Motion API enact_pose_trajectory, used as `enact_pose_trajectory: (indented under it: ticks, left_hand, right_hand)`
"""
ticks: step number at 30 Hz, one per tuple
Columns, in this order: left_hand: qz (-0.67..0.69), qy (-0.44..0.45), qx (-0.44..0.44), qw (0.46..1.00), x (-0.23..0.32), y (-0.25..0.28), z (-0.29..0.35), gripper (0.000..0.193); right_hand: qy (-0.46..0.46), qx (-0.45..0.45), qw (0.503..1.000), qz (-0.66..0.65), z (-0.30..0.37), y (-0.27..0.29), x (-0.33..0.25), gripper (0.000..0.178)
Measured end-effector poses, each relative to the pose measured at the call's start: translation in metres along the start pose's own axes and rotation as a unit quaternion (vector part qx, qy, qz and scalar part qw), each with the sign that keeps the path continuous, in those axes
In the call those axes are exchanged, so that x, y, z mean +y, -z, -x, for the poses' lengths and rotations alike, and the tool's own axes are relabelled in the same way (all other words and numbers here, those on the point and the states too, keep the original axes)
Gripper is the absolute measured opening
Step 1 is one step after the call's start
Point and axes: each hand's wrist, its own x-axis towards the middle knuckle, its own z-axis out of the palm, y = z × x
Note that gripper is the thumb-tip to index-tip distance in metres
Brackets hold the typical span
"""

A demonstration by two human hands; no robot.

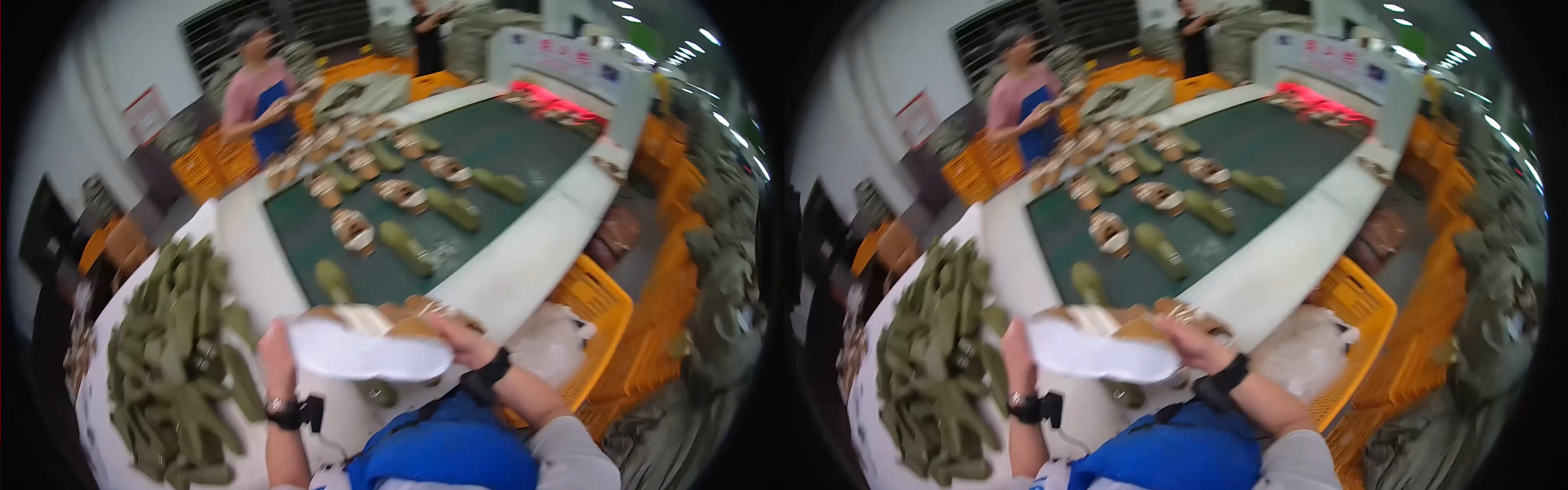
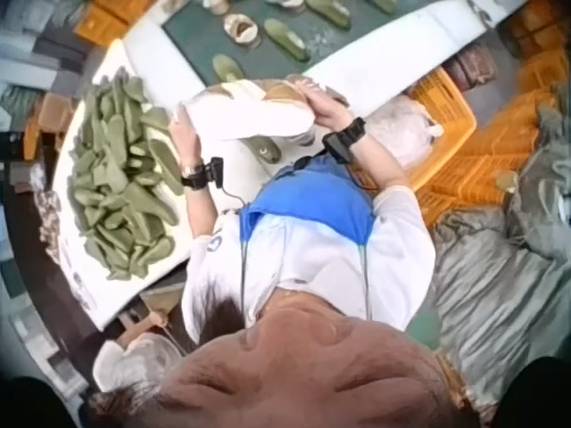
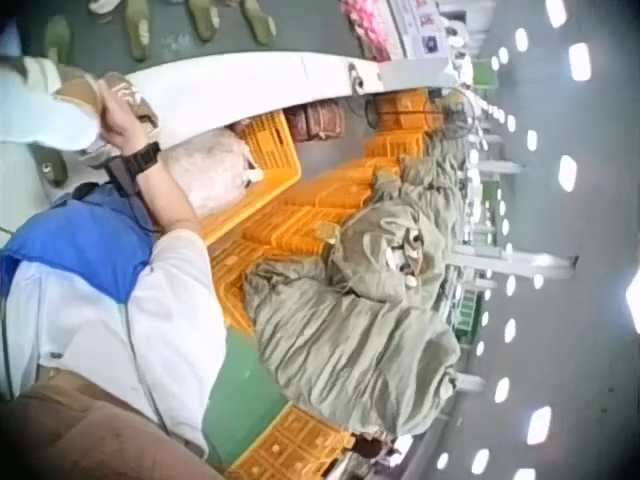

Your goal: Organizing shoe lasts and finished shoes on an assembly line.

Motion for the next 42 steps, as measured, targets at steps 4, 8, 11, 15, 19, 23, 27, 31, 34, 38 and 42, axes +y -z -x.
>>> enact_pose_trajectory:
  ticks: [4,8,11,15,19,23,27,31,34,38,42]
  left_hand:
    - [0.276,0.21,-0.029,0.938,0.015,-0.006,0.013,0.034]
    - [0.411,0.39,-0.085,0.82,0.015,-0.034,0.045,0.062]
    - [0.505,0.343,-0.227,0.759,0.088,-0.047,0.045,0.071]
    - [0.475,0.262,-0.187,0.819,0.112,-0.063,0.043,0.064]
    - [0.411,0.243,-0.177,0.861,0.109,-0.055,0.049,0.065]
    - [0.363,0.257,-0.174,0.878,0.093,-0.052,0.06,0.082]
    - [0.296,0.269,-0.125,0.908,0.109,-0.051,0.051,0.082]
    - [0.14,0.125,-0.099,0.977,0.111,-0.042,0.038,0.049]
    - [0.117,0.113,-0.036,0.986,0.101,-0.035,0.041,0.025]
    - [0.133,0.126,-0.04,0.982,0.09,-0.032,0.048,0.025]
    - [0.024,0.024,-0.09,0.995,0.116,-0.016,0.032,0.05]
  right_hand:
    - [0.053,-0.099,0.994,-0.001,-0.013,0.018,0.007,0.03]
    - [0.254,-0.048,0.9,0.35,0.02,-0.023,-0.023,0.02]
    - [0.382,-0.02,0.75,0.539,0.019,-0.027,-0.014,0.017]
    - [0.458,-0.083,0.601,0.65,0.007,-0.033,0.016,0.017]
    - [0.398,-0.043,0.74,0.54,0.009,-0.043,0.01,0.019]
    - [0.39,0.068,0.675,0.623,0.0,-0.037,-0.01,0.036]
    - [0.412,0.1,0.666,0.614,-0.019,-0.024,0.0,0.03]
    - [0.445,0.135,0.687,0.558,-0.014,-0.03,-0.012,0.019]
    - [0.429,0.117,0.71,0.546,-0.018,-0.038,-0.006,0.018]
    - [0.431,0.099,0.713,0.544,-0.023,-0.049,-0.005,0.018]
    - [0.428,0.057,0.684,0.587,-0.029,-0.05,-0.005,0.02]
